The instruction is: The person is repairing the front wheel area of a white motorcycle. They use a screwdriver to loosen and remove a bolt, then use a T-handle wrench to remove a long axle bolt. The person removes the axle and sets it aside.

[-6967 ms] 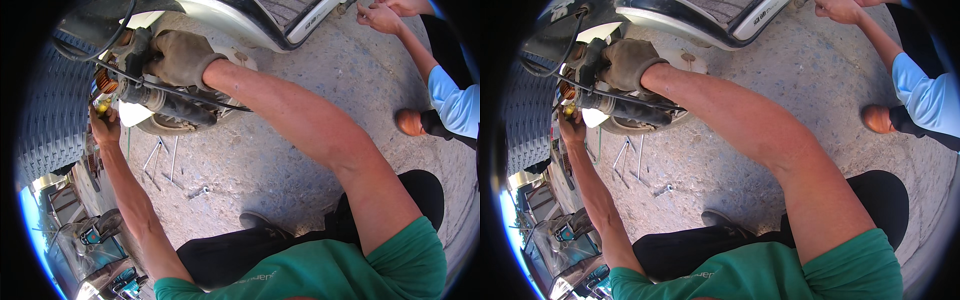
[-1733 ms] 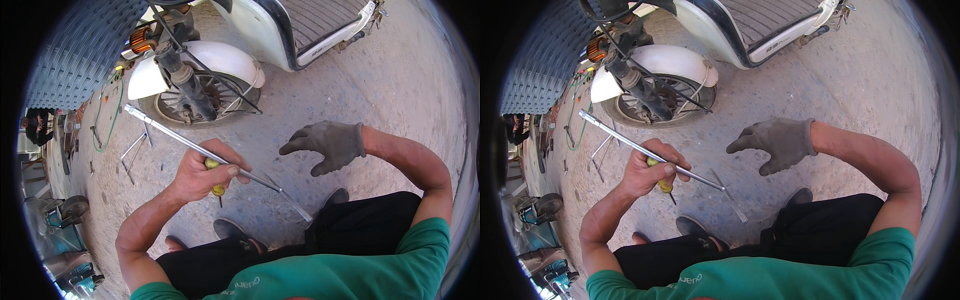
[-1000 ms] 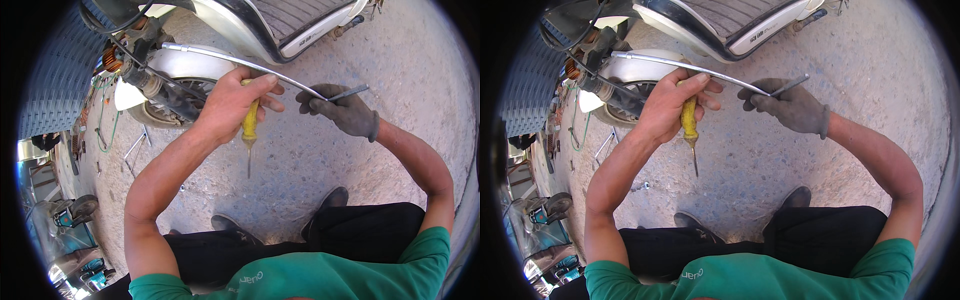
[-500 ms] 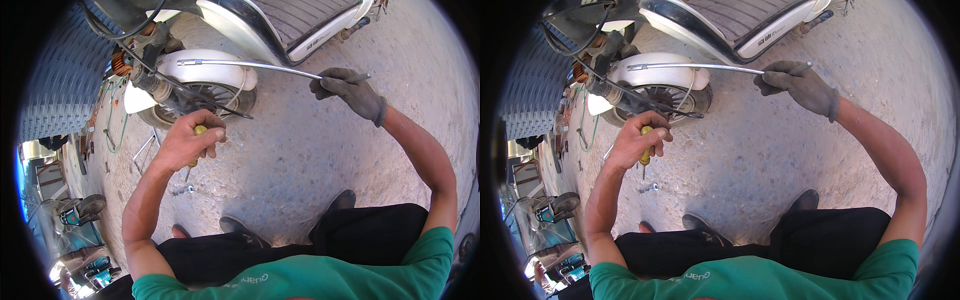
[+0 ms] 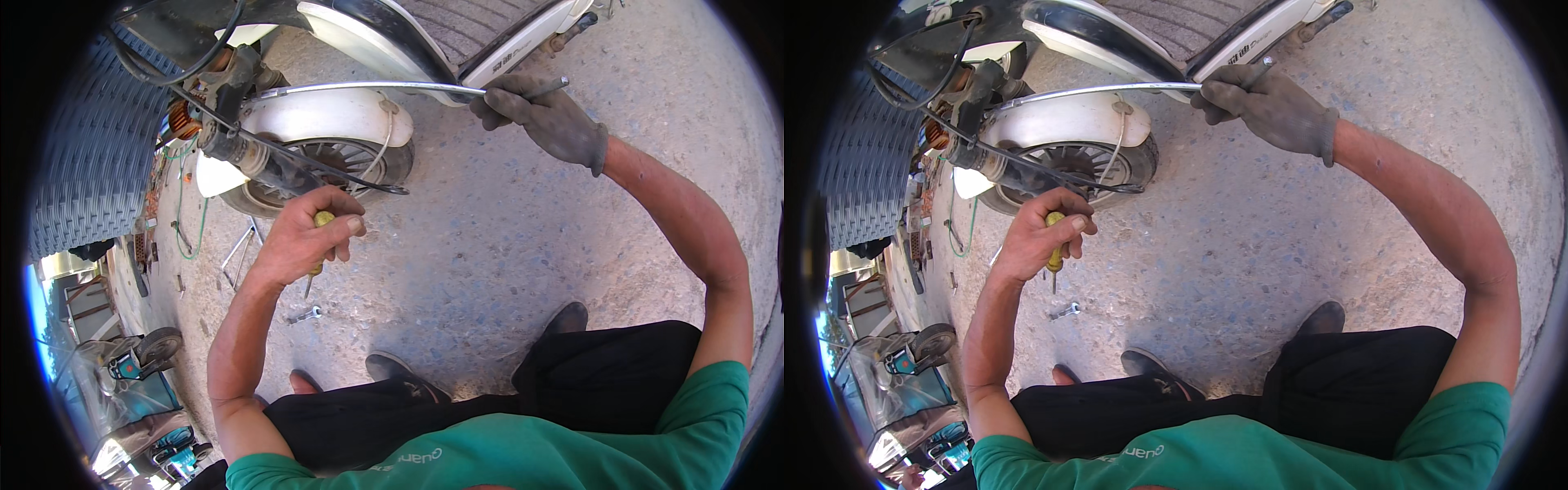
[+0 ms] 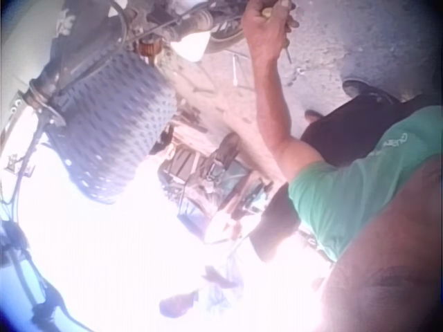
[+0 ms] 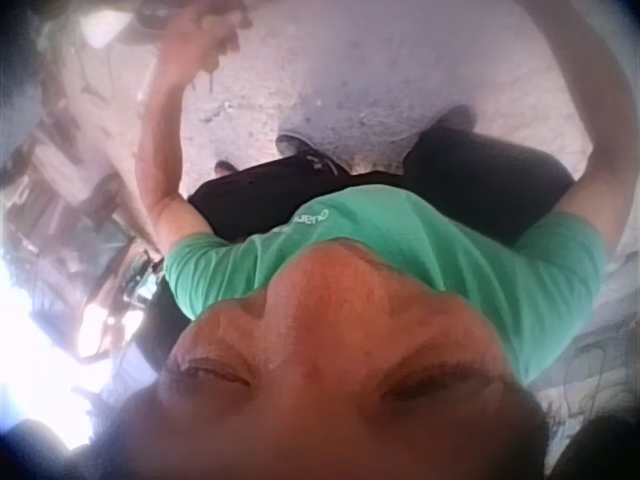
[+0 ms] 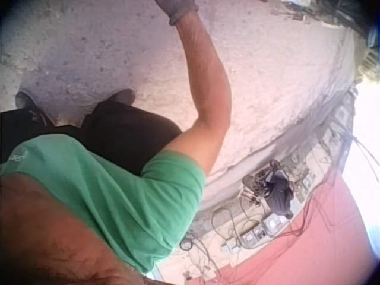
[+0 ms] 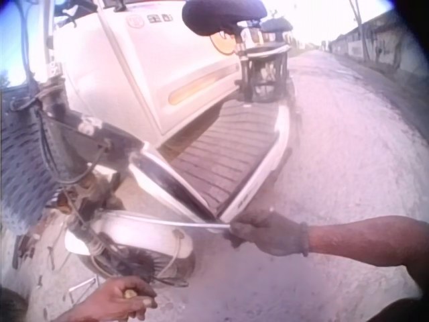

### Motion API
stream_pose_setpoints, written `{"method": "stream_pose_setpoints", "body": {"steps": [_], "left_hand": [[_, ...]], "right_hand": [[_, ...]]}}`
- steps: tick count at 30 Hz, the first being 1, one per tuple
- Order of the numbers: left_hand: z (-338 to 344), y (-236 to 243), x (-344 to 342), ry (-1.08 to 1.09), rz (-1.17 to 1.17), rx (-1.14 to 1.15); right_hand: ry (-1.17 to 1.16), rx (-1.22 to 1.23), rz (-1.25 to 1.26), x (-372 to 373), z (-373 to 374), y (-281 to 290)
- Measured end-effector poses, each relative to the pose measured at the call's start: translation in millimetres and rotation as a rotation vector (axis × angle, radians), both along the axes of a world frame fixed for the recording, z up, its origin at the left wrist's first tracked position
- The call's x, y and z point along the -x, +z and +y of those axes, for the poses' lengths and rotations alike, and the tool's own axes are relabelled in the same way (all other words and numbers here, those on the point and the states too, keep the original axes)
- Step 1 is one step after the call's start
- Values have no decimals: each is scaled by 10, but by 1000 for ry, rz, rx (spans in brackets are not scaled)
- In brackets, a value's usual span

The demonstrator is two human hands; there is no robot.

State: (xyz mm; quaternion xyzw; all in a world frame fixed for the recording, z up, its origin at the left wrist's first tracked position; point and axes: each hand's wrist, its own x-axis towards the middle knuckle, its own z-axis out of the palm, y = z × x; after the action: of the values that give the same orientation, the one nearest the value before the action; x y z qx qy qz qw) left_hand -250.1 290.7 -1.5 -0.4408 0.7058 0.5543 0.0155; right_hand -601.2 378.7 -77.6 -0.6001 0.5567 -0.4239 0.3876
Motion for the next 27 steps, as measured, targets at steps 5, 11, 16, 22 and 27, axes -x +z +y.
{"method": "stream_pose_setpoints", "body": {"steps": [5, 11, 16, 22, 27], "left_hand": [[-19, -23, 22, 1, -11, 7], [-49, -78, 7, 15, -23, 0], [-57, -115, -21, 3, -9, -6], [-45, -127, -5, -5, -31, 2], [-33, -118, 20, -6, -43, -2]], "right_hand": [[3, 55, 86, 10, -83, -39], [-37, 205, 155, 87, -126, -117], [-46, 603, 544, 181, -191, -100], [-31, 729, 601, 259, -303, -3], [-31, 462, 406, 250, -274, 3]]}}
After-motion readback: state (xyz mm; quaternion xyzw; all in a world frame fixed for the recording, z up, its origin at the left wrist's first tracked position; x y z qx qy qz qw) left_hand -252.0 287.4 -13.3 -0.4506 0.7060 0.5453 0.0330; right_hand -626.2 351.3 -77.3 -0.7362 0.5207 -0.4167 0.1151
